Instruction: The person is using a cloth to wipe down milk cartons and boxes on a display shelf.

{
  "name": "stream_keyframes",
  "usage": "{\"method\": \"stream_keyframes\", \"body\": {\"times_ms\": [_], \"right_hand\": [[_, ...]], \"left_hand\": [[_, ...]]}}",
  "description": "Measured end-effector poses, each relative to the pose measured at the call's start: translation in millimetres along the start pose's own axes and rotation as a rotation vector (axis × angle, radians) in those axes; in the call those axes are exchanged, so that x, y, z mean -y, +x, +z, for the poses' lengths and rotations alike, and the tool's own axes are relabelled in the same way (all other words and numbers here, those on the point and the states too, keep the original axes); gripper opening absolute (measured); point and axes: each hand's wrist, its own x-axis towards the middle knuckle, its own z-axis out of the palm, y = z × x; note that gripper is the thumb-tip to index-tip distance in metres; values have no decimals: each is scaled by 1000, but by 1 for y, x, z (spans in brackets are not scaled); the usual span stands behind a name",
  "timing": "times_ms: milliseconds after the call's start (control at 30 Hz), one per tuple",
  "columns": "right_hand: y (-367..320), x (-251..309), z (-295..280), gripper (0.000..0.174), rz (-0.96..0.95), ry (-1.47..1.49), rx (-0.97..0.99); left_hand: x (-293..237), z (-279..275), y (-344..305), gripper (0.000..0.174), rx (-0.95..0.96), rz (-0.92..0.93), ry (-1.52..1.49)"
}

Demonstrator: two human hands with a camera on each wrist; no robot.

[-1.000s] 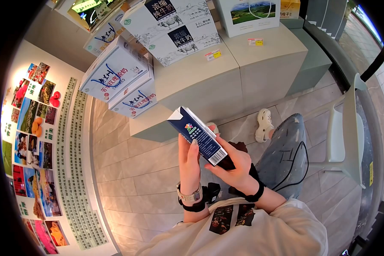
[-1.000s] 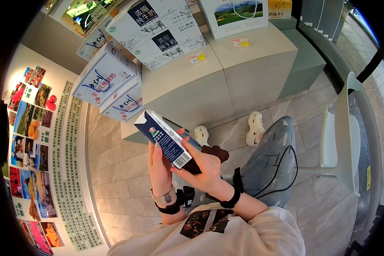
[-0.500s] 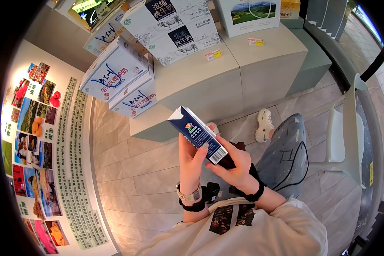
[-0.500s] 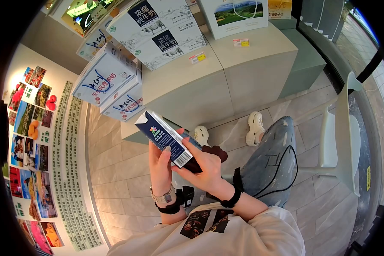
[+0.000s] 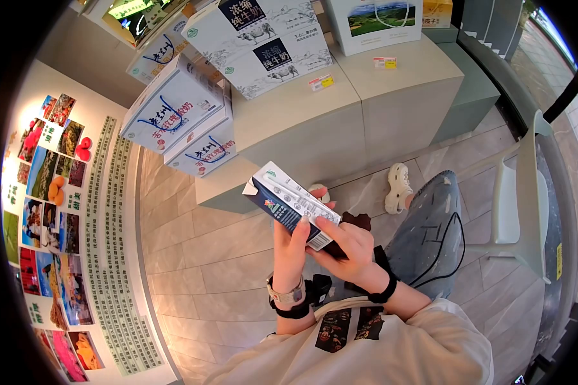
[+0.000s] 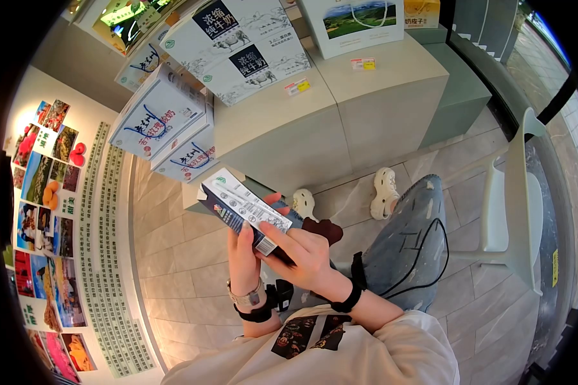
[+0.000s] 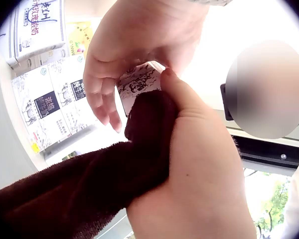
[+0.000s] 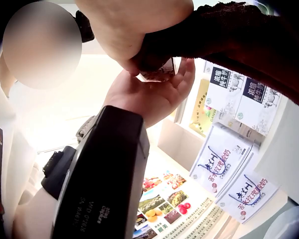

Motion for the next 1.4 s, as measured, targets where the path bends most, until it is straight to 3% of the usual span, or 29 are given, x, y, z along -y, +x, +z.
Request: {"method": "stream_keyframes", "body": {"times_ms": [167,300,433,533,633,800,900,967,1033,1067,1267,1400], "right_hand": [[1,1,-2,46,-55,-78,44],[1,-5,-8,45,-218,-224,66],[2,-2,-13,45,-320,-249,92],[-1,-12,-12,45,-375,-93,58],[-8,-7,-16,64,63,217,94],[1,-9,-12,101,-3,188,244],[-1,4,-8,101,105,249,191],[3,5,-8,92,28,194,121],[3,-1,-8,86,-96,87,82],[4,2,-13,77,-86,15,103],[-1,-2,-5,69,-107,-2,85],[-1,0,-2,67,-67,-18,58]], "left_hand": [[3,0,2,55,-1,48,-113],[5,-4,-2,77,-131,57,-135],[7,-8,-8,79,-106,110,-198],[0,5,-6,82,-286,119,-155],[5,-5,-4,86,-223,62,-347],[-3,7,1,93,-127,58,-384],[2,10,0,90,-134,27,-261],[-1,15,-4,85,-215,-72,-352],[-4,18,-2,81,-71,-20,-234],[-4,17,-2,78,-89,-21,-197],[-7,6,-3,57,-151,15,-72],[-16,13,-3,57,-209,38,28]]}}
